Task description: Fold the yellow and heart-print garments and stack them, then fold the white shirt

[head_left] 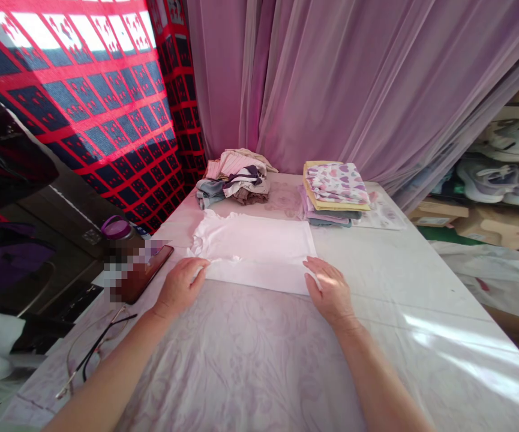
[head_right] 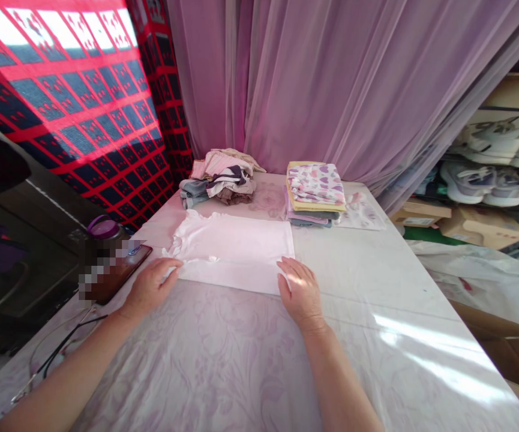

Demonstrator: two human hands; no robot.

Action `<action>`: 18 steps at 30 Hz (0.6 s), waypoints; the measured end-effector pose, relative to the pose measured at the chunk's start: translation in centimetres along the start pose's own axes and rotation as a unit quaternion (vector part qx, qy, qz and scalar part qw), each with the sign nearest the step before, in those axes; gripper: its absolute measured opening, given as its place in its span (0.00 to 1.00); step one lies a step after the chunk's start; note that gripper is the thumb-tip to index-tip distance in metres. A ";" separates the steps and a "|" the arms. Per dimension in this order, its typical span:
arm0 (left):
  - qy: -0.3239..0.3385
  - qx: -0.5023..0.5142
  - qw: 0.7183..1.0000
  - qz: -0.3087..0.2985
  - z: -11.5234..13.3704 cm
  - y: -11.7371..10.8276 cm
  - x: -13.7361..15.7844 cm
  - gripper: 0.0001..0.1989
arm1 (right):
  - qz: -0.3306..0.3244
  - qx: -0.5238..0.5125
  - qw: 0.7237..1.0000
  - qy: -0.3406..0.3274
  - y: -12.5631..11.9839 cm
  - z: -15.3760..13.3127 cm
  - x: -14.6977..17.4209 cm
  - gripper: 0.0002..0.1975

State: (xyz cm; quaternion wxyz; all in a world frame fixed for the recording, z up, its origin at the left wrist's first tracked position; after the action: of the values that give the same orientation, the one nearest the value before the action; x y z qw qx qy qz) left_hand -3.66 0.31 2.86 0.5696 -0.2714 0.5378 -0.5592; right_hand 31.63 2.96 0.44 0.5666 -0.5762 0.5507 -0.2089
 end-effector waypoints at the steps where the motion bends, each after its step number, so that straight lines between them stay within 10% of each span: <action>1: 0.032 0.005 0.999 -0.039 0.6 1.0 0.0 0.17 | -0.038 0.015 0.999 -0.008 0.6 -0.6 0.0 0.20; 9: 0.043 -0.082 0.975 -0.203 -0.5 5.6 0.5 0.31 | -0.232 0.098 0.966 0.061 3.3 -0.5 0.6 0.27; 18: 0.048 0.040 0.995 -0.078 -0.6 1.1 -1.7 0.22 | -0.120 0.008 0.990 0.077 2.2 2.1 -0.6 0.22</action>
State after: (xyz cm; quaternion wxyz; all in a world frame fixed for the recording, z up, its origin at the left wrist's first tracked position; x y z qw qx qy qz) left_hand -3.50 2.28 2.21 0.5079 -0.2627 0.5190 -0.6353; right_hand 32.40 4.90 -1.80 0.4975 -0.6161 0.5180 -0.3235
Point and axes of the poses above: each hand's wrist, its own x-axis away from the middle knuckle, its own y-axis out of the palm, z = x × y, the point moved 6 cm from there along -x, towards the middle knuckle, and after that the axes turned 7 degrees about -z, right-handed, at the moved point
